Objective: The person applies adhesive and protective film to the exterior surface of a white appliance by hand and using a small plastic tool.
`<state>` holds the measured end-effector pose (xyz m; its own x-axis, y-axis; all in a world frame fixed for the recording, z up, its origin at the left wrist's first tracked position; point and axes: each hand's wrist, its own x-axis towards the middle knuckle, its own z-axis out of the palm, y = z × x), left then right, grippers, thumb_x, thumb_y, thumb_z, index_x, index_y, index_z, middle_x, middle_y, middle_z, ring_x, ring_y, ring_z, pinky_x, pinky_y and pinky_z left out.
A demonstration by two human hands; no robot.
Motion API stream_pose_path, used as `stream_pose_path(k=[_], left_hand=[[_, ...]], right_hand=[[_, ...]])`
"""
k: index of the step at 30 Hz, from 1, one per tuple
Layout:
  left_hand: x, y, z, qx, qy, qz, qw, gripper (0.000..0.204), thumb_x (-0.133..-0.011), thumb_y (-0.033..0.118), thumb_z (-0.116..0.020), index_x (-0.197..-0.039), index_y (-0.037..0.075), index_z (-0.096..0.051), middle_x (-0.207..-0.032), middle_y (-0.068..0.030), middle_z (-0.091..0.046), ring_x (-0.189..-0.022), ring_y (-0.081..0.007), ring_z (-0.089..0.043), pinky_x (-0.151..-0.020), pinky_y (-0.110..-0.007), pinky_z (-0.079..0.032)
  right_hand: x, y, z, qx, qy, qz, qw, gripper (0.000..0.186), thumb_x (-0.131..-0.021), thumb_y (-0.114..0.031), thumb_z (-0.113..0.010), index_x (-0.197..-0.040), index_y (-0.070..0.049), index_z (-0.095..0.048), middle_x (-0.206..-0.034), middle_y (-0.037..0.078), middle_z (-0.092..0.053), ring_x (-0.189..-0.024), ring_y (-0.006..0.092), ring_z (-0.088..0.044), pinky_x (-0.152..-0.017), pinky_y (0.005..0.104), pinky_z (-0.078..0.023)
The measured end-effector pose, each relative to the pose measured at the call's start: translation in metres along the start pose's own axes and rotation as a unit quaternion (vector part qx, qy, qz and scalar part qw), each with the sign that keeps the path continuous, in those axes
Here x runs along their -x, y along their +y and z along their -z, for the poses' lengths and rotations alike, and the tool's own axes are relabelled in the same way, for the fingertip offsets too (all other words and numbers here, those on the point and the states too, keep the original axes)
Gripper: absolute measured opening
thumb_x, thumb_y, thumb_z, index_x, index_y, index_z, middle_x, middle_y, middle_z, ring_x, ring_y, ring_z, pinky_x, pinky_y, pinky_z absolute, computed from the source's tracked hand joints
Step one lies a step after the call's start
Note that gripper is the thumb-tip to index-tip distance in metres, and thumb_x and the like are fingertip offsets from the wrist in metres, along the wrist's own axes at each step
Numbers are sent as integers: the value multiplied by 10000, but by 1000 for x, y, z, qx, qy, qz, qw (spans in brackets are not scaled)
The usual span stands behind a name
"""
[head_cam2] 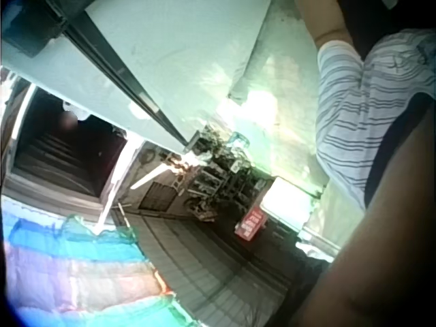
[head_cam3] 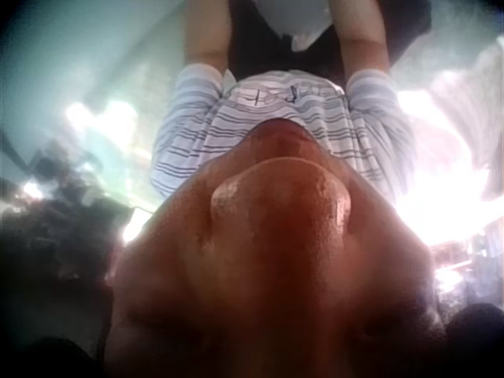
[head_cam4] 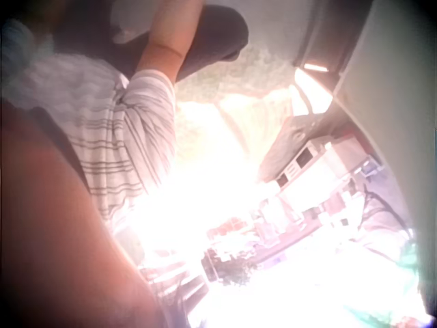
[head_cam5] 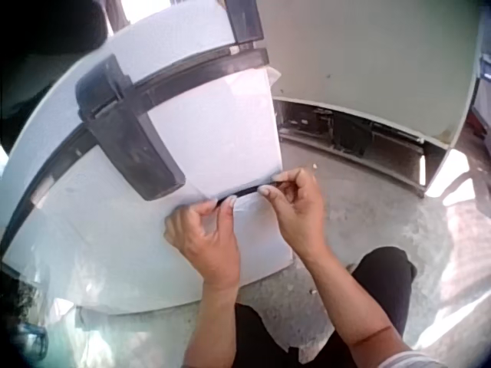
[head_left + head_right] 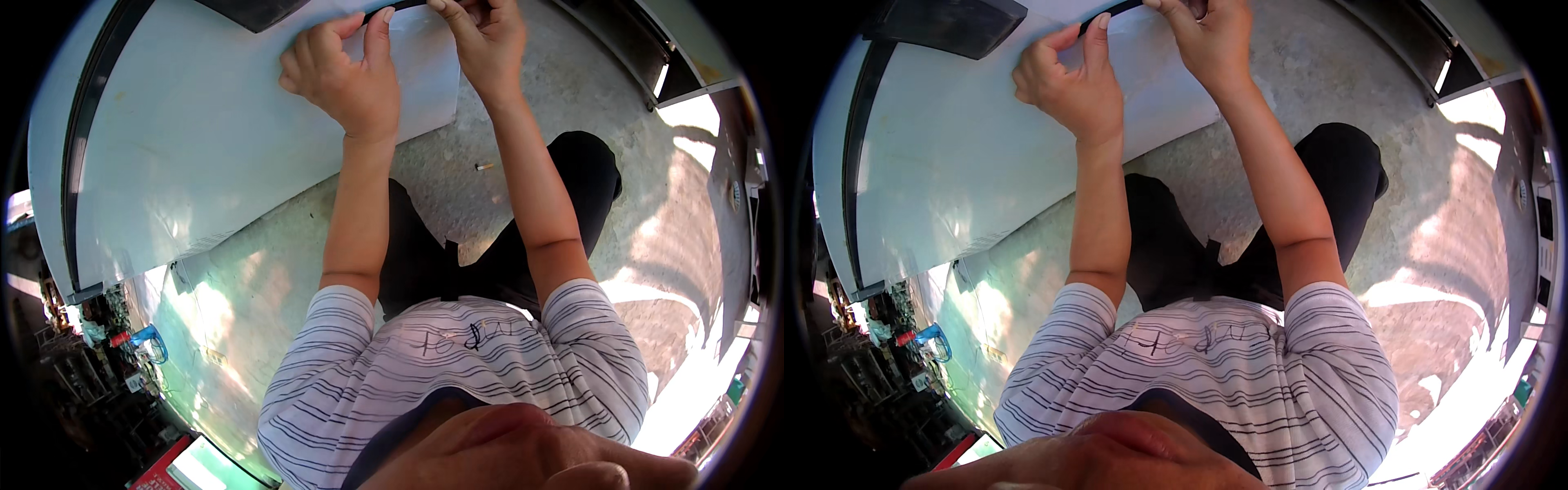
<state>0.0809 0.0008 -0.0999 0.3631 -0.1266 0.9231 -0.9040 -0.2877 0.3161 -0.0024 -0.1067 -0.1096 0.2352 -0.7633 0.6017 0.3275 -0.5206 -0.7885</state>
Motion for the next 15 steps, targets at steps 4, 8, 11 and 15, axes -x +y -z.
stream_pose_path(k=[4, 8, 11, 15], left_hand=[[5, 7, 24, 104, -80, 58, 990, 270, -752, 267, -812, -821, 99, -613, -804, 18, -579, -793, -155, -481, -755, -299, -392], [13, 1, 51, 171, -176, 200, 949, 241, -780, 222, -797, -856, 63, -632, -811, 27, -571, -751, -91, -458, -680, -228, -401], [20, -5, 66, 241, -188, 296, 905, 201, -815, 192, -770, -881, 54, -639, -837, 32, -579, -768, -63, -462, -695, -210, -399], [33, -23, 81, 318, -162, 349, 866, 166, -846, 173, -737, -906, 52, -641, -829, 29, -568, -755, -66, -471, -703, -219, -399]], right_hand=[[4, 6, 26, -140, -125, 13, 982, 105, -890, -136, -674, -920, -39, -648, -878, -21, -622, -834, 78, -558, -759, 238, -459], [1, -4, 45, -112, -231, -71, 964, 154, -839, -150, -710, -951, -52, -671, -805, -2, -633, -741, 111, -583, -672, 256, -451], [2, -8, 38, -40, -169, -26, 984, 162, -849, -148, -707, -984, -61, -687, -806, -12, -633, -727, 88, -567, -666, 237, -450], [11, -18, 18, 107, -95, 73, 987, 153, -886, -181, -683, -954, -44, -693, -816, -7, -636, -706, 77, -548, -643, 236, -455]])
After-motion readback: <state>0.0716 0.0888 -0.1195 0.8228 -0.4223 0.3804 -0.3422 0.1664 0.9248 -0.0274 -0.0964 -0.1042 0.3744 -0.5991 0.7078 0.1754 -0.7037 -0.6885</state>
